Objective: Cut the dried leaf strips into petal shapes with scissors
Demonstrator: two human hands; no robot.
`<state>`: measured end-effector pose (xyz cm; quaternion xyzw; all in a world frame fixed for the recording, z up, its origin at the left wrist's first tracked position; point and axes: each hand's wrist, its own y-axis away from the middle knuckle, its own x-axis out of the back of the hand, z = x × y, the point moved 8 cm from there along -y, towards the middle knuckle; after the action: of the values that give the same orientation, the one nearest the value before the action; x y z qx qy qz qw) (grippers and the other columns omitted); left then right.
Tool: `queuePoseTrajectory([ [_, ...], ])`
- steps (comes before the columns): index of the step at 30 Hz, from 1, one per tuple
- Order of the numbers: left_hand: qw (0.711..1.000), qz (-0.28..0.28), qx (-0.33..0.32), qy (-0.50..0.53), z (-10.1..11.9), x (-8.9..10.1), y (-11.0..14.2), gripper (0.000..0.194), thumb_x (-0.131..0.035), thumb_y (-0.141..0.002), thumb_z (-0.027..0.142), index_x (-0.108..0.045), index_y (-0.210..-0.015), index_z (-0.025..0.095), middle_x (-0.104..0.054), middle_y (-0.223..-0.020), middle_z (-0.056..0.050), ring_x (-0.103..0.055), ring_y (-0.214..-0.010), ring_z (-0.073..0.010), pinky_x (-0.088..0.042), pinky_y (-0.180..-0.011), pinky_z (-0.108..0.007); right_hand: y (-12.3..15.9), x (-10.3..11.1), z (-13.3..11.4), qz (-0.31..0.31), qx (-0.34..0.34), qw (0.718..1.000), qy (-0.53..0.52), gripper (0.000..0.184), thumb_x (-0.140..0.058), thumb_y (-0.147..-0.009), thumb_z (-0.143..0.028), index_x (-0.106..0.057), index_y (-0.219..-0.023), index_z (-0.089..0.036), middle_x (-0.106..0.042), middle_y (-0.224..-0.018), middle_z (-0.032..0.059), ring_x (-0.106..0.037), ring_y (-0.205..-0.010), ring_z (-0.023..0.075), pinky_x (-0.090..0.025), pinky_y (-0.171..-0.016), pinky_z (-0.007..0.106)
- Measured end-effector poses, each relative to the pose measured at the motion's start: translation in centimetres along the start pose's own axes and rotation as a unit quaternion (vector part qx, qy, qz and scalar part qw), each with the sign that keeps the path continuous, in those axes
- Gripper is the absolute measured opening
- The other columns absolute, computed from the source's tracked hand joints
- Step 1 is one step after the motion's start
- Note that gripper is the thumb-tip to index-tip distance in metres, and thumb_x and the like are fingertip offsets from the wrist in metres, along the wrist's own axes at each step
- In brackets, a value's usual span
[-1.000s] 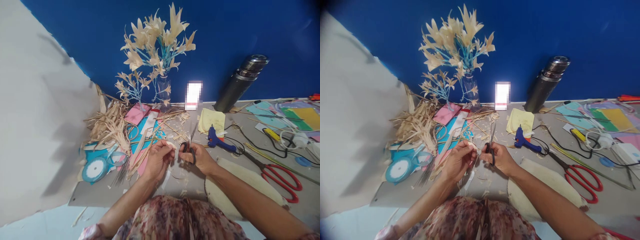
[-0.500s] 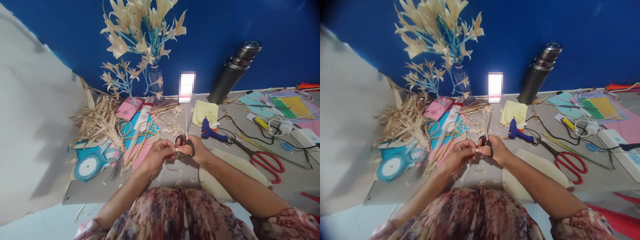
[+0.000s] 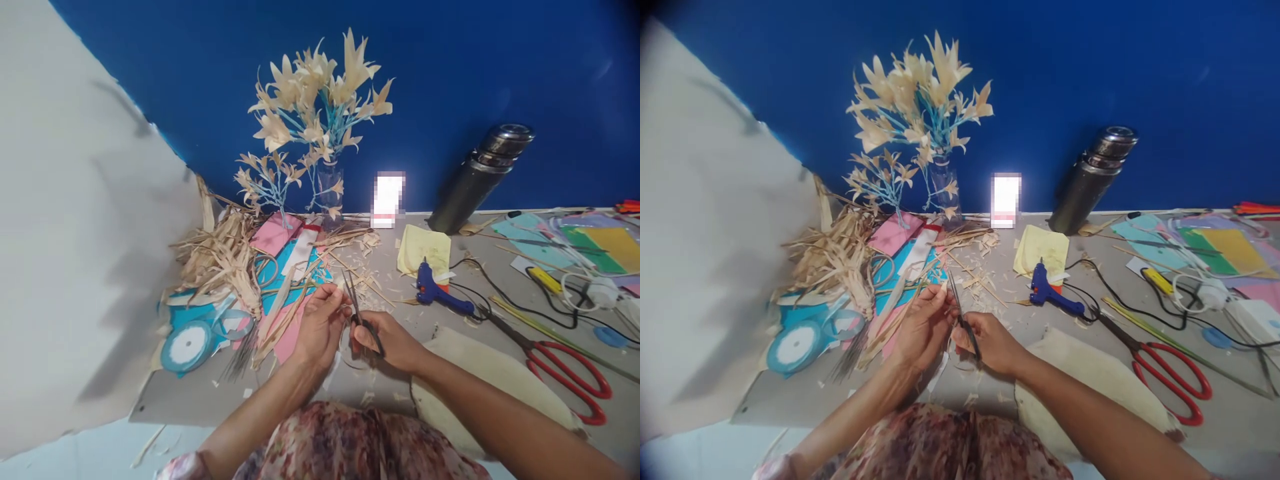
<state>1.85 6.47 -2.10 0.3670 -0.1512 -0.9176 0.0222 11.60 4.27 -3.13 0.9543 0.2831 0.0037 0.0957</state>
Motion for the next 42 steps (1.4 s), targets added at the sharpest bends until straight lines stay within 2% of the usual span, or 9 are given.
queuePoseTrajectory([
  [12,1.0,0.012,-0.016,-0.008,-0.5,-0.1,0.0,0.022,-0.077,-0.074,0.024,-0.056,-0.074,0.017,-0.054,-0.061,0.004,-0.048,-0.055,-0.0086,-0.038,-0.056,-0.022,-0.1,-0.2,0.7,0.017,0.001,1.0,0.004,0.062,-0.059,-0.073,-0.077,-0.054,-0.066,-0.016,-0.058,-0.059,0.0033,-0.051,-0.051,0.0128,-0.04,-0.048,0.023],
  [24,1.0,0.011,-0.005,-0.011,-0.6,-0.2,0.1,0.026,-0.079,-0.069,0.026,-0.056,-0.074,0.018,-0.055,-0.064,0.003,-0.051,-0.059,-0.0099,-0.041,-0.061,-0.023,-0.1,0.1,0.7,0.019,-0.004,1.0,0.009,0.06,-0.058,-0.076,-0.075,-0.052,-0.061,-0.017,-0.053,-0.053,0.0005,-0.048,-0.048,0.0115,-0.038,-0.048,0.023],
  [32,1.0,0.007,-0.001,-0.009,-0.6,-0.2,0.3,0.023,-0.077,-0.072,0.024,-0.056,-0.074,0.017,-0.056,-0.064,0.003,-0.052,-0.059,-0.0095,-0.041,-0.061,-0.022,0.1,-0.4,0.4,-0.017,0.015,1.0,0.005,0.064,-0.051,-0.078,-0.078,-0.055,-0.064,-0.016,-0.056,-0.058,0.0022,-0.047,-0.05,0.0109,-0.036,-0.049,0.022],
  [42,1.0,0.019,0.006,-0.002,-0.9,0.1,0.2,0.027,-0.08,-0.069,0.026,-0.055,-0.075,0.018,-0.056,-0.066,0.004,-0.053,-0.058,-0.0092,-0.042,-0.06,-0.023,0.1,0.0,1.3,0.007,-0.006,1.0,-0.002,0.06,-0.056,-0.078,-0.074,-0.052,-0.06,-0.017,-0.054,-0.051,0.0001,-0.049,-0.047,0.0113,-0.037,-0.049,0.023],
])
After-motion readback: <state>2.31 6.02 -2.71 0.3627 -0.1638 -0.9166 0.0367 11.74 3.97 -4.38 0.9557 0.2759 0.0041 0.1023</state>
